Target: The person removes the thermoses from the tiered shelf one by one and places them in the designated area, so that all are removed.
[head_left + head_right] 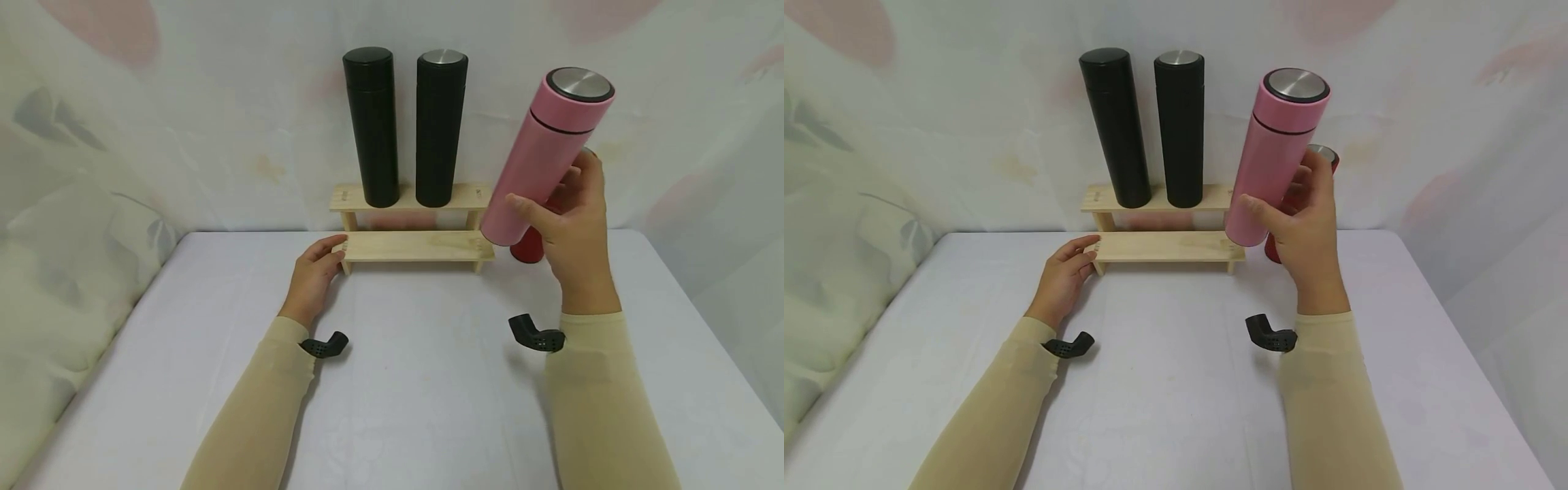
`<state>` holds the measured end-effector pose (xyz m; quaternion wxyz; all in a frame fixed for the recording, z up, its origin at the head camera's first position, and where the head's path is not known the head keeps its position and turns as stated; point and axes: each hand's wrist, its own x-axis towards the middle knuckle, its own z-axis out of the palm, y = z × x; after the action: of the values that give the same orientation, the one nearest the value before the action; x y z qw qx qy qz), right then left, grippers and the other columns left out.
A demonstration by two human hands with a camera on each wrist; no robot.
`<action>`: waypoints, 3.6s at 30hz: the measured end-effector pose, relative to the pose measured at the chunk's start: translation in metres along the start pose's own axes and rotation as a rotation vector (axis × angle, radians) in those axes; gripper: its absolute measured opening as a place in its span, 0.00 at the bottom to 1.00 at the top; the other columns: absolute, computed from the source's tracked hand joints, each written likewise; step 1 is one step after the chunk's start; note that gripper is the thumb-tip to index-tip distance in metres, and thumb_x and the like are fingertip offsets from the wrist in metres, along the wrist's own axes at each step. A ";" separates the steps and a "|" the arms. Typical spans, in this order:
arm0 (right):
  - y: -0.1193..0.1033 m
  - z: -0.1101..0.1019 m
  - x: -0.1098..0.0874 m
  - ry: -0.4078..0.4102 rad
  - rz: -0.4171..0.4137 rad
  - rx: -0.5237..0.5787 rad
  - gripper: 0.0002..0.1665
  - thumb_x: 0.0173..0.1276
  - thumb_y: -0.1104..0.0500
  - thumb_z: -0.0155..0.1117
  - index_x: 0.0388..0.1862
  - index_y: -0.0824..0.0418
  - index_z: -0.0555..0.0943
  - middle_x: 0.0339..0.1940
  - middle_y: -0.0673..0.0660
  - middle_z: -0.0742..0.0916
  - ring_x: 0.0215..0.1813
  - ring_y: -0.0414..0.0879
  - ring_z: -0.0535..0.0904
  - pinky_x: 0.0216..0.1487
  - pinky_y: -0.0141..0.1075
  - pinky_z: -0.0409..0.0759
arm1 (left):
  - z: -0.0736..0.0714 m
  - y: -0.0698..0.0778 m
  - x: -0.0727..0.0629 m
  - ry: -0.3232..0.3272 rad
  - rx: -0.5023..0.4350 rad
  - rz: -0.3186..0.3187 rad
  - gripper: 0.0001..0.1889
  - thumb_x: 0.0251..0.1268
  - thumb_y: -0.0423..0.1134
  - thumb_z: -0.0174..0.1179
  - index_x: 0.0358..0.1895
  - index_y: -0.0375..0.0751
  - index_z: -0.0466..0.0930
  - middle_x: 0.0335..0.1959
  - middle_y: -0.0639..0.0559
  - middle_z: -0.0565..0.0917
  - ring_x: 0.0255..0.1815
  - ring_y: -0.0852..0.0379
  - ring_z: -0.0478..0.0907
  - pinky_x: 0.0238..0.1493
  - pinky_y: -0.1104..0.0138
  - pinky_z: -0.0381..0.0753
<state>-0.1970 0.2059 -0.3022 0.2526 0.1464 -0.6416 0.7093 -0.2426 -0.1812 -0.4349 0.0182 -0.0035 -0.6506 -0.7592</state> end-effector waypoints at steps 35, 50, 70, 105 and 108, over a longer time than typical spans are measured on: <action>-0.020 -0.068 0.003 0.287 0.059 0.040 0.46 0.53 0.79 0.82 0.70 0.55 0.80 0.62 0.63 0.84 0.56 0.54 0.78 0.52 0.40 0.78 | -0.002 -0.003 0.001 -0.012 0.001 0.018 0.22 0.80 0.28 0.57 0.72 0.31 0.79 0.73 0.39 0.75 0.71 0.46 0.77 0.71 0.60 0.76; -0.014 -0.091 0.000 0.393 0.163 -0.139 0.47 0.52 0.74 0.86 0.70 0.49 0.80 0.61 0.56 0.81 0.54 0.49 0.77 0.51 0.34 0.77 | -0.001 -0.001 -0.001 -0.020 -0.005 0.022 0.22 0.80 0.28 0.57 0.73 0.31 0.79 0.73 0.38 0.75 0.70 0.46 0.76 0.72 0.59 0.75; 0.028 -0.110 -0.004 0.411 0.335 -0.337 0.47 0.67 0.65 0.80 0.79 0.39 0.72 0.67 0.49 0.77 0.65 0.43 0.71 0.66 0.44 0.70 | 0.000 -0.001 -0.001 -0.014 0.010 0.016 0.22 0.80 0.28 0.56 0.73 0.32 0.79 0.73 0.38 0.75 0.71 0.46 0.77 0.72 0.59 0.75; 0.090 -0.123 -0.007 0.337 0.420 -0.171 0.50 0.74 0.64 0.77 0.84 0.37 0.63 0.73 0.51 0.73 0.73 0.45 0.69 0.78 0.42 0.64 | 0.000 -0.002 0.001 -0.008 0.006 0.019 0.22 0.80 0.28 0.57 0.73 0.32 0.79 0.72 0.39 0.76 0.69 0.47 0.77 0.71 0.60 0.76; 0.090 -0.123 -0.008 0.333 0.411 -0.162 0.50 0.74 0.65 0.76 0.85 0.38 0.63 0.73 0.51 0.73 0.72 0.45 0.70 0.77 0.42 0.65 | -0.001 -0.002 0.001 -0.011 -0.005 0.022 0.22 0.80 0.28 0.57 0.73 0.31 0.79 0.73 0.38 0.75 0.69 0.47 0.77 0.70 0.60 0.76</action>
<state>-0.2256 0.3208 -0.3982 0.2164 -0.1259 -0.6620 0.7064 -0.2433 -0.1814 -0.4373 0.0229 -0.0150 -0.6489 -0.7604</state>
